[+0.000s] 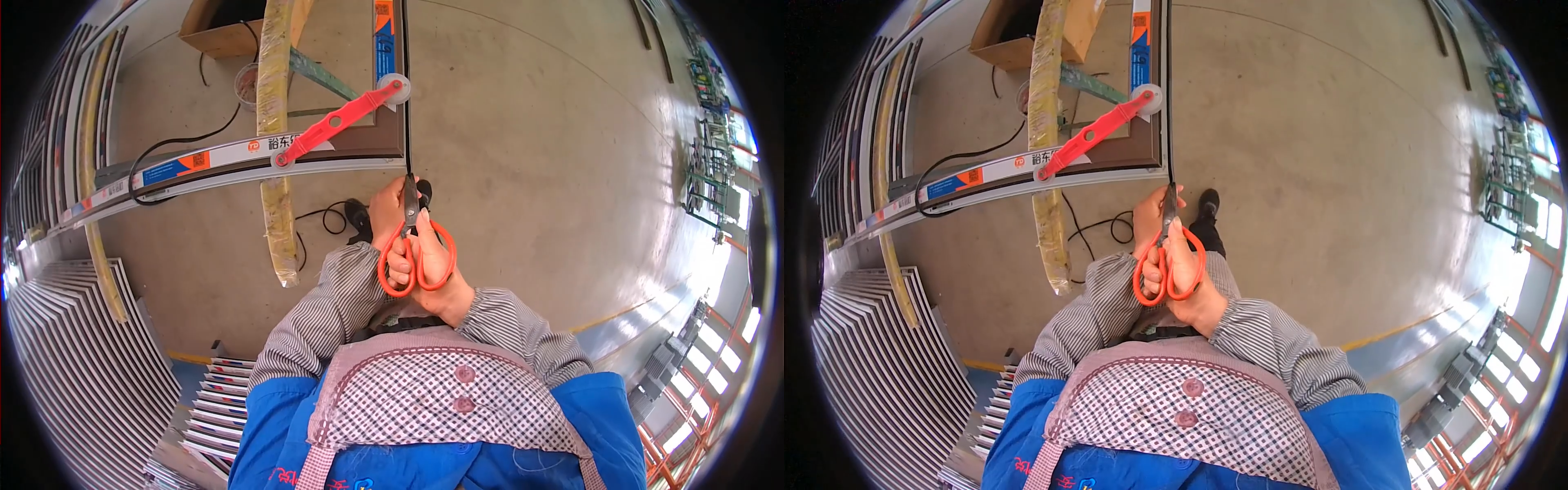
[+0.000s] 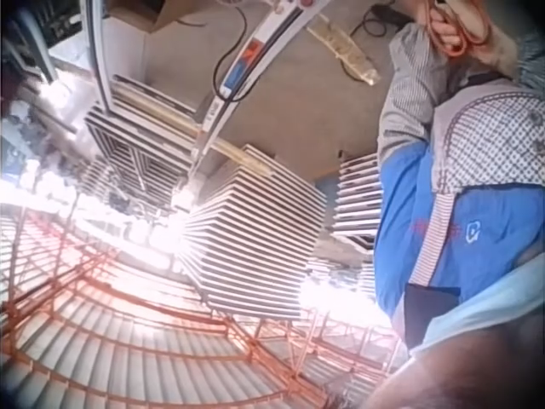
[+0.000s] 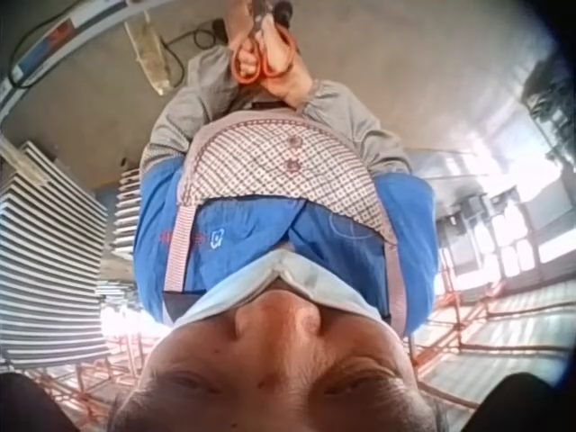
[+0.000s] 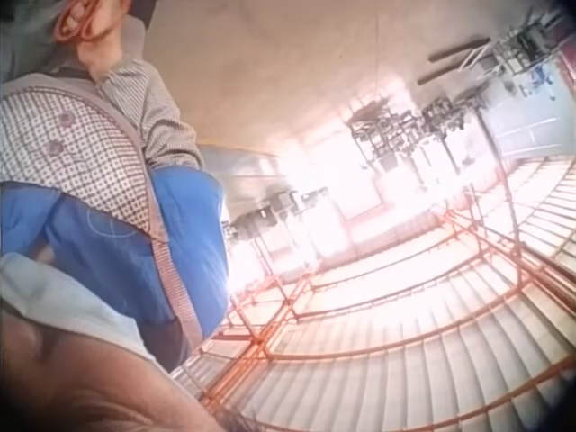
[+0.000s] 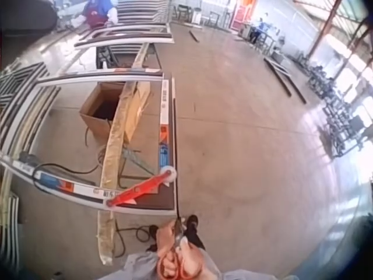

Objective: Installing rubber gaskets into metal window frames and cutting them to size with scissors.

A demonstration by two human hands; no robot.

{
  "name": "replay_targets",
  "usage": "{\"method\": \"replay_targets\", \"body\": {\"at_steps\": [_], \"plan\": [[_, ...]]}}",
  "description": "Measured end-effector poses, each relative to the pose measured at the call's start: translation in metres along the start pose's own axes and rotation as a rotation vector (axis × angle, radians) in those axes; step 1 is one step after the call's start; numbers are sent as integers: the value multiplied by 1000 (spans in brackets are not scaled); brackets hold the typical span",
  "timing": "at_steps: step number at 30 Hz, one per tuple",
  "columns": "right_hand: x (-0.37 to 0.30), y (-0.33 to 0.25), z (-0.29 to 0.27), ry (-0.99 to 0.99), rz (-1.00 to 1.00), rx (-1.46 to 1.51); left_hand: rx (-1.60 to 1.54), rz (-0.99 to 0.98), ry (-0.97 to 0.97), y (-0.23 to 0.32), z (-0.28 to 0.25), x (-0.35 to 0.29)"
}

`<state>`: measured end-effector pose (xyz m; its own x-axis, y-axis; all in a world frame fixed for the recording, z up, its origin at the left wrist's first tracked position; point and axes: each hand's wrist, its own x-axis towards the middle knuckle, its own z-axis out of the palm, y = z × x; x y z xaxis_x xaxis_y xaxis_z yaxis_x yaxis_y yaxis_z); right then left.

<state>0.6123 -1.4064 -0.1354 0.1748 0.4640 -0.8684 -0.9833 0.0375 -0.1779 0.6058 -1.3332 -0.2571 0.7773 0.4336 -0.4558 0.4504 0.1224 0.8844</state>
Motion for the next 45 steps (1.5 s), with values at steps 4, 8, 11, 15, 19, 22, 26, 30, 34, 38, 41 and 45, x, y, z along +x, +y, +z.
{"method": "replay_targets", "body": {"at_steps": [4, 8, 11, 15, 19, 22, 26, 30, 34, 38, 41, 45], "plan": [[0, -10, -15, -122, 23, 45, 29, 95, 73, -1, 8, 5], [-4, -23, -34, -239, 133, 30, 25, 118, 191, -5, 13, 11], [-18, -39, -47, -156, 41, -171, -68, 52, 212, 15, 9, 6], [-24, -71, -86, -107, -47, -550, -111, 16, 266, -18, 25, 2], [-28, -94, -123, 25, -50, -763, -344, -71, 251, -28, 39, -5], [-27, -113, -134, -36, -98, -826, -264, -92, 299, -27, 45, -3], [-17, -135, -132, -118, -51, -956, -342, 15, 525, -40, 54, 9], [-9, -152, -138, -193, -39, -1039, -374, -15, 569, -24, 59, 10], [0, -165, -144, -209, -38, -1008, -401, -39, 569, -6, 59, 6], [4, -172, -151, -210, -49, -1013, -445, -32, 627, -17, 67, 12], [2, -173, -157, -210, -37, -980, -545, -15, 648, -23, 70, 14], [2, -173, -164, -228, -25, -937, -541, -42, 634, -22, 68, 13]]}}
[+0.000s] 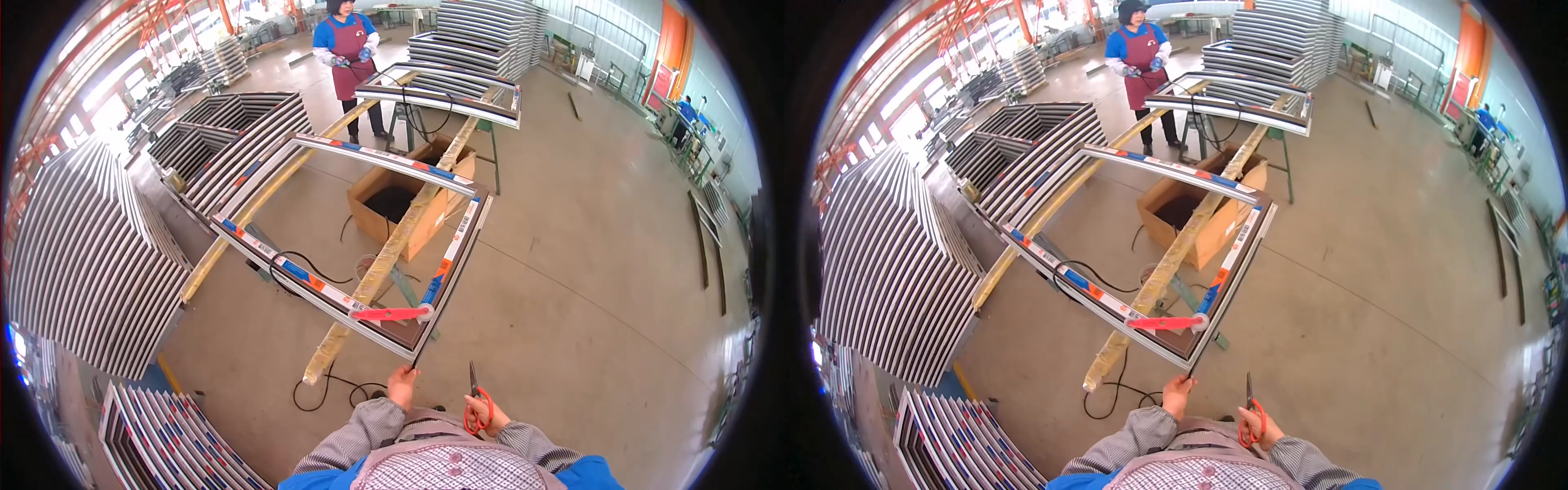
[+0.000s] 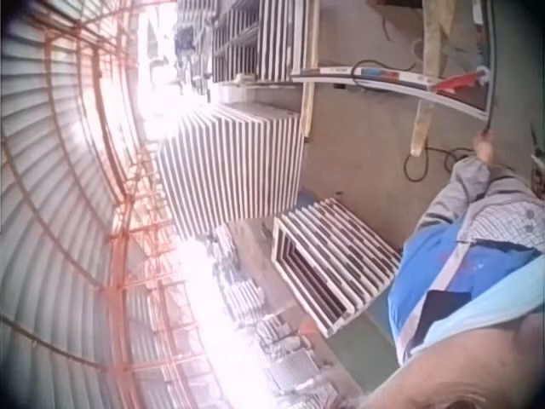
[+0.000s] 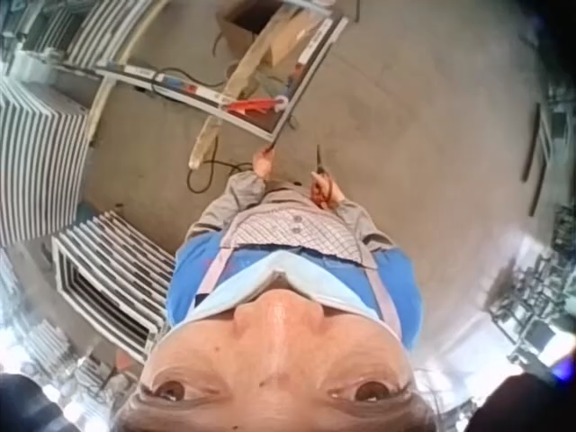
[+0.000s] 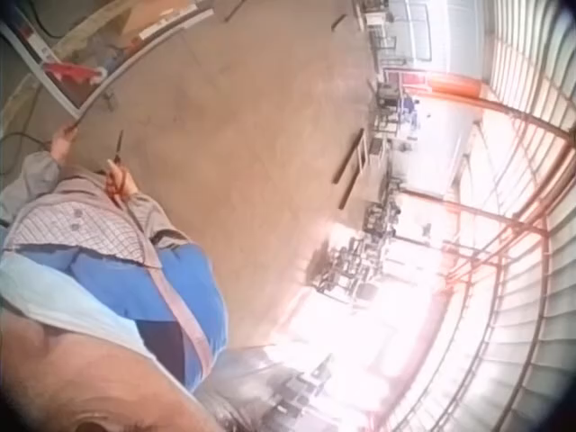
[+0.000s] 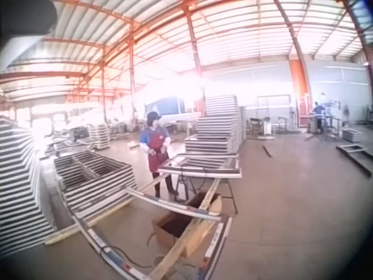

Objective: Installing rubber gaskets into metal window frames and cutting them to size with scissors.

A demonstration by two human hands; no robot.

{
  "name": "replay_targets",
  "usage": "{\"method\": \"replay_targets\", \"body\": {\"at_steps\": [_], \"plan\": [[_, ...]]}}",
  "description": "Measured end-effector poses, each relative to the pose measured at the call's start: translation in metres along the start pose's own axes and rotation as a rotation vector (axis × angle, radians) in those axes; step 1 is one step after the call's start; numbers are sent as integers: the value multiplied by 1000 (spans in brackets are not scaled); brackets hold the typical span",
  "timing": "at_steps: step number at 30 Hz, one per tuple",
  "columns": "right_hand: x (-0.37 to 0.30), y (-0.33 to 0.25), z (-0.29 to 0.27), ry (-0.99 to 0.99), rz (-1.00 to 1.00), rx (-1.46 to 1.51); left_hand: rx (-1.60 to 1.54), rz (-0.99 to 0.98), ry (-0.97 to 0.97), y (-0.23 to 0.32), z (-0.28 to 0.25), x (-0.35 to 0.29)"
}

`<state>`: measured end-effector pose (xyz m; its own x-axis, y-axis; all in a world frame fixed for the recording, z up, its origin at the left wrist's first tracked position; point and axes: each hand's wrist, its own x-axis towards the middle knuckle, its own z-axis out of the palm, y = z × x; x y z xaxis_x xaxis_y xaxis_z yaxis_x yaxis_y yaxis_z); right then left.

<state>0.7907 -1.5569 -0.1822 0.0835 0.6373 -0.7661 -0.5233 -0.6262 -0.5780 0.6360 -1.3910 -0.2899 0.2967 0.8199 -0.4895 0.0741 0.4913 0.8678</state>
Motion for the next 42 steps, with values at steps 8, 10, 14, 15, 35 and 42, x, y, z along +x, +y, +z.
{"method": "replay_targets", "body": {"at_steps": [8, 10, 14, 15, 35, 42], "plan": [[-7, 3, -4, -5, -9, 17, -6, -13, 8, 3, 2, -5], [-8, 5, -4, 0, -9, 4, -12, -9, 17, -2, 1, -4], [-18, 2, -2, 65, -18, -159, -110, 4, 77, -11, 4, -11], [-22, -3, 2, 104, -74, -250, 33, 16, 101, -4, 3, -14], [11, -14, 54, -130, 181, -271, -880, -274, -232, -5, 4, -14], [20, -19, 65, -151, 189, -329, -996, -271, -196, -9, 11, -13]]}}
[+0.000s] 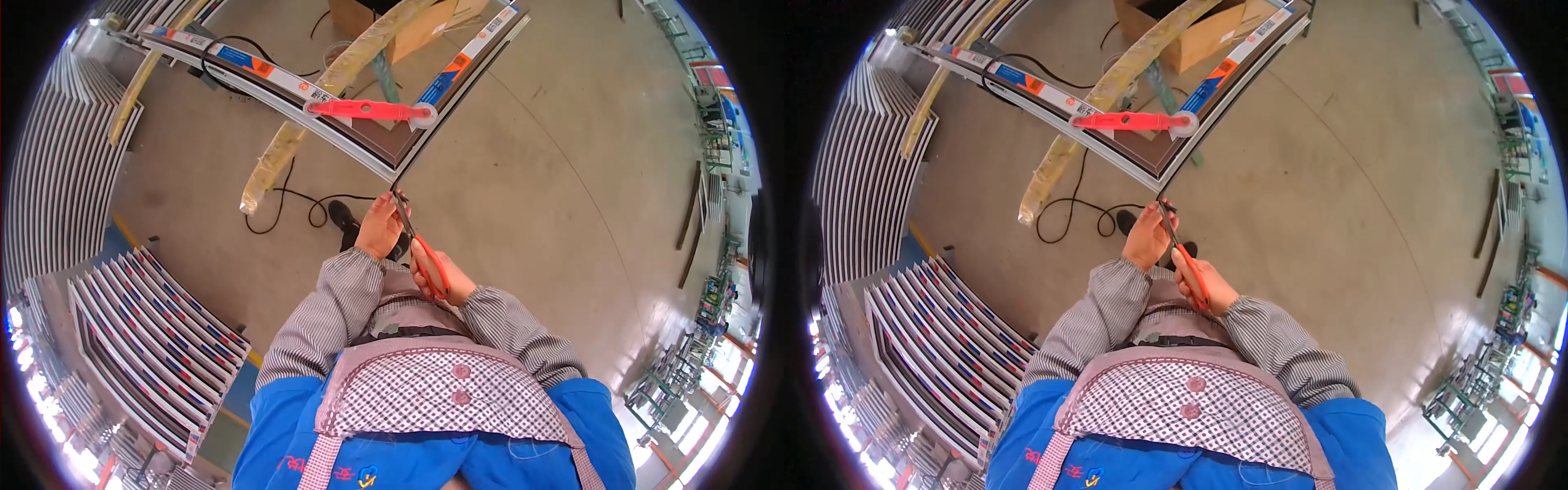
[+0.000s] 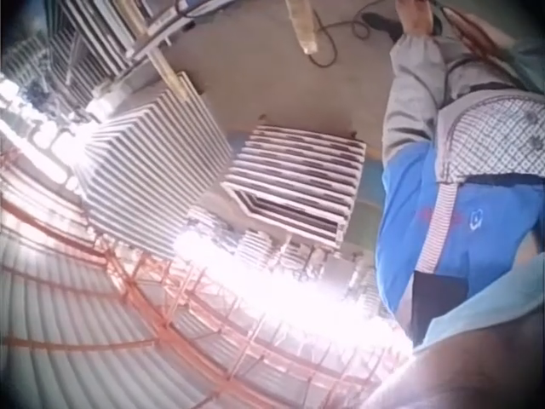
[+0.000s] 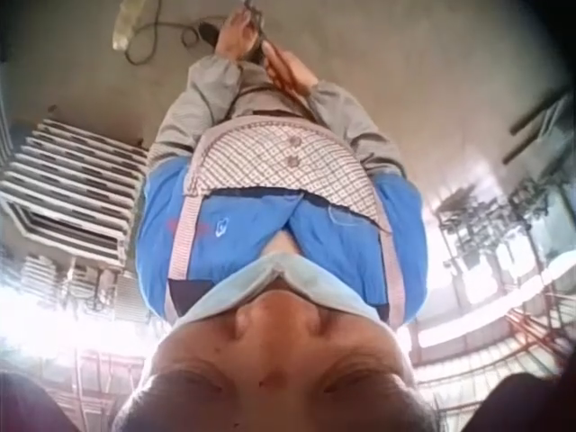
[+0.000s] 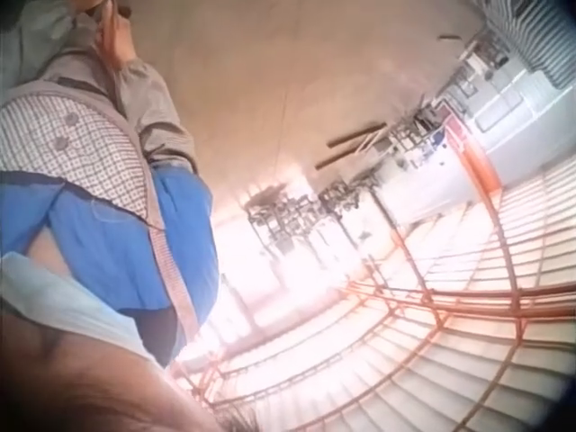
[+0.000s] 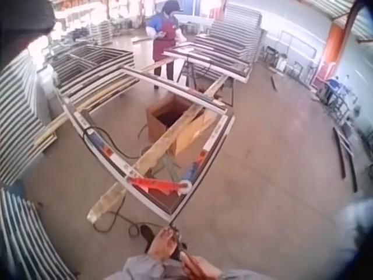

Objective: Installing rubber gaskets into metal window frames and cutting them to size with scissors.

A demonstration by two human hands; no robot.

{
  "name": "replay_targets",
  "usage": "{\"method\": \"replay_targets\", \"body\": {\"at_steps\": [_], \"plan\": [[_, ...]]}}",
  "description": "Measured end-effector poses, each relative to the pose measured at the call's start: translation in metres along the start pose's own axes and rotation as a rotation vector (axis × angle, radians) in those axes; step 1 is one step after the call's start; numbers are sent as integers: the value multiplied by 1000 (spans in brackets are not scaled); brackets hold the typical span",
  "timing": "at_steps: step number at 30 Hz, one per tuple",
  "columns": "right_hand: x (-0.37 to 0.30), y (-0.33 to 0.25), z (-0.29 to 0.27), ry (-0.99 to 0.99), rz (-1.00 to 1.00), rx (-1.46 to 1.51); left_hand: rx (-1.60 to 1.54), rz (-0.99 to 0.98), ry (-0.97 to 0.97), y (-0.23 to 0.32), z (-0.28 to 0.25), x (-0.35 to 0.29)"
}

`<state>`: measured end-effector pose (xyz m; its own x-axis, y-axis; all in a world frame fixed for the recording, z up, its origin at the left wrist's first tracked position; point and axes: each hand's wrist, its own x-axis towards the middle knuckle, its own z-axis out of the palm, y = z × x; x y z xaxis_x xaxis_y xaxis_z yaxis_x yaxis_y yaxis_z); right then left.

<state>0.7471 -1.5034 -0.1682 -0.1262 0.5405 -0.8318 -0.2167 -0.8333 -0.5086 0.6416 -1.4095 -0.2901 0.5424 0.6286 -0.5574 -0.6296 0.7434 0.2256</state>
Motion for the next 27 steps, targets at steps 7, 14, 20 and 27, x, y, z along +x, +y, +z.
{"method": "replay_targets", "body": {"at_steps": [7, 14, 20, 27], "plan": [[4, -11, 11, 56, 9, 41, -17, 13, 13, -2, -1, 3], [11, -10, 9, 111, -1, -38, -10, 4, -46, 0, -2, 2], [25, 8, -3, 156, -117, -41, -46, -7, -24, 0, 1, 1], [27, 8, -6, 356, -297, -829, 342, 160, 297, -1, 0, -3]]}}
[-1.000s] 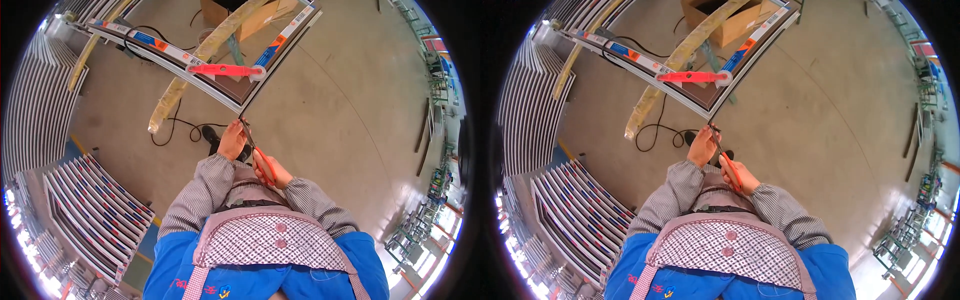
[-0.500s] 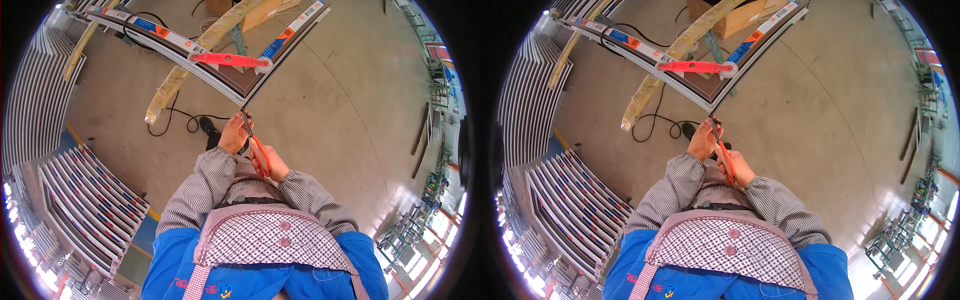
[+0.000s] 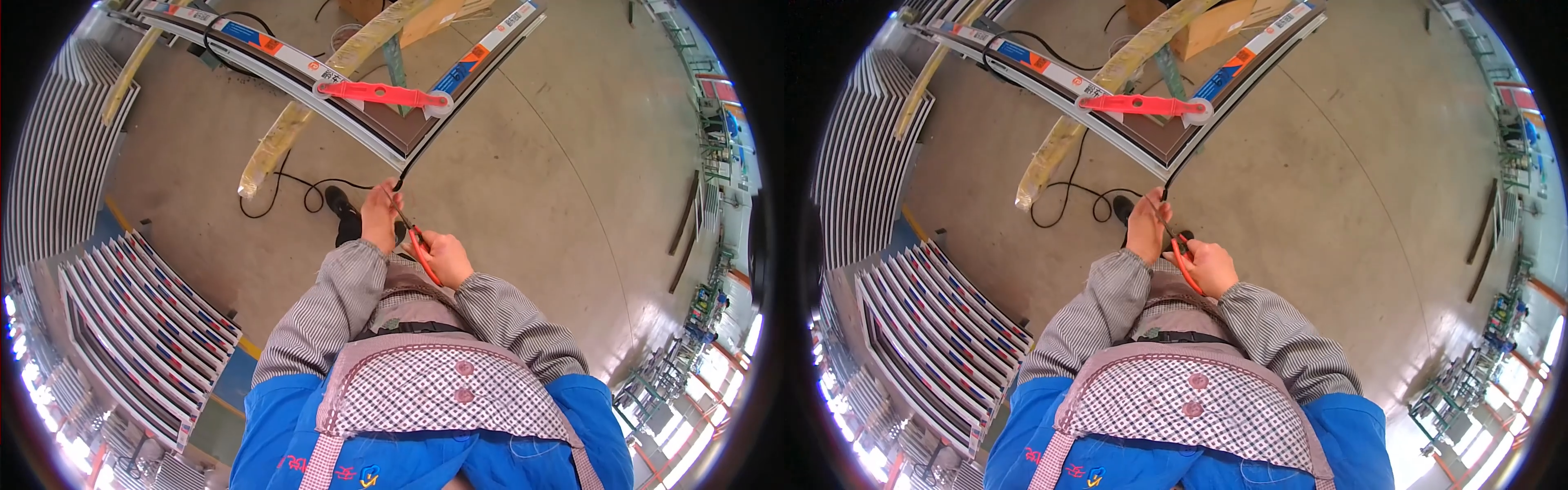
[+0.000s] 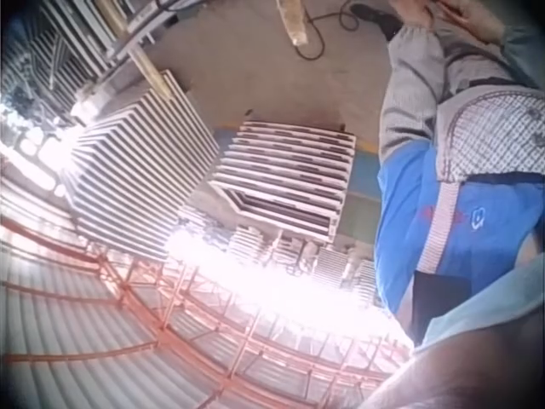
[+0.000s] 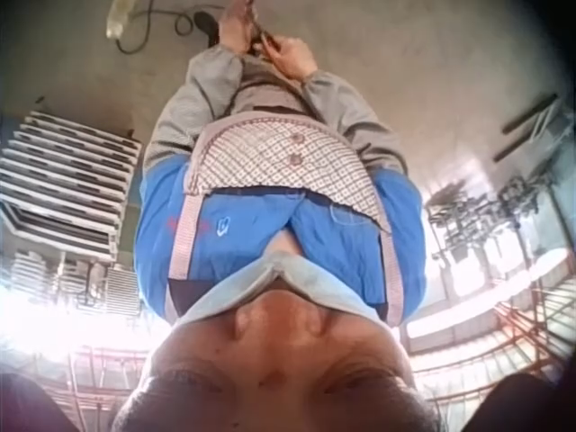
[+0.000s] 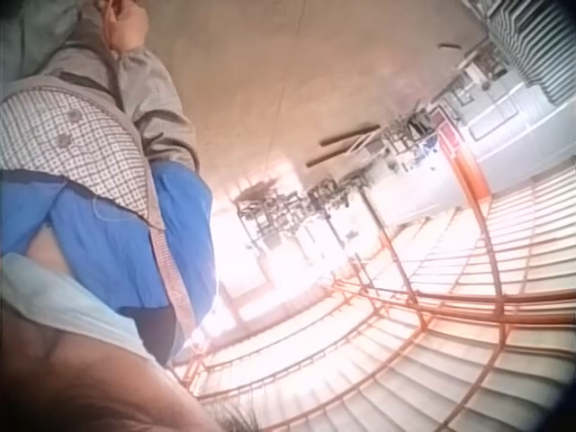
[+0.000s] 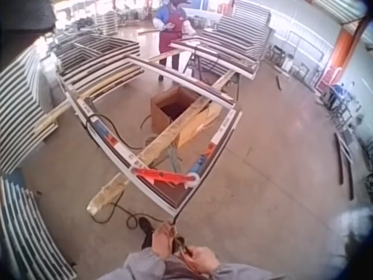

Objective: Installing rubber gaskets into metal window frames and cutting them to size with scissors.

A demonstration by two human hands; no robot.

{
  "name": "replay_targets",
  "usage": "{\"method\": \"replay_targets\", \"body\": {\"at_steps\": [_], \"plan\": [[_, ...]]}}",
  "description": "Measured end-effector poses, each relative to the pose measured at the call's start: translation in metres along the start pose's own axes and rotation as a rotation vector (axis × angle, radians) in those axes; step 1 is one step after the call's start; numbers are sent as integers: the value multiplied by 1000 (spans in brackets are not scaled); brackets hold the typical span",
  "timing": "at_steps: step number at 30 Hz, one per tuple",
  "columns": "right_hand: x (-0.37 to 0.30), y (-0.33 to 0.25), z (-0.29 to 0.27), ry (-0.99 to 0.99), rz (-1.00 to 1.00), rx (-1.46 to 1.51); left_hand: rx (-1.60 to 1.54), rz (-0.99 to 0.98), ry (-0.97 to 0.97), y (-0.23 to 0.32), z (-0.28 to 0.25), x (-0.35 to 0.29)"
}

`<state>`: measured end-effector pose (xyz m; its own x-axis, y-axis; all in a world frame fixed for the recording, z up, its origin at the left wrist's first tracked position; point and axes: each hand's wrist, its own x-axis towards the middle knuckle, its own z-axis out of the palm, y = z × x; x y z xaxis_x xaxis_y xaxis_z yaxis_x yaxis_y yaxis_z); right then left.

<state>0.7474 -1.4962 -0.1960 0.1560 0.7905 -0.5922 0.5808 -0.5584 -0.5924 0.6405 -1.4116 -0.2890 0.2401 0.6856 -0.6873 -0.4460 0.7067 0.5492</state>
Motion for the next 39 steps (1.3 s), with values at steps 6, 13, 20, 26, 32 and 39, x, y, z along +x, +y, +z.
{"method": "replay_targets", "body": {"at_steps": [6, 13, 20, 26, 32, 39], "plan": [[14, 5, -1, -82, -157, -245, -16, -19, 20, 16, 7, -31], [93, -17, -18, 201, 133, 708, 33, -92, 76, 47, 12, -11], [109, -19, 2, 467, 19, 391, 234, -66, -5, 48, 24, -12], [121, -7, -12, 431, 35, 550, 367, 13, 6, 40, 39, -7], [102, -12, -27, 174, 146, 868, 521, 137, 102, 37, 48, 6], [84, -6, -23, 125, 203, 807, 810, 74, 12, 57, 34, 11]]}}
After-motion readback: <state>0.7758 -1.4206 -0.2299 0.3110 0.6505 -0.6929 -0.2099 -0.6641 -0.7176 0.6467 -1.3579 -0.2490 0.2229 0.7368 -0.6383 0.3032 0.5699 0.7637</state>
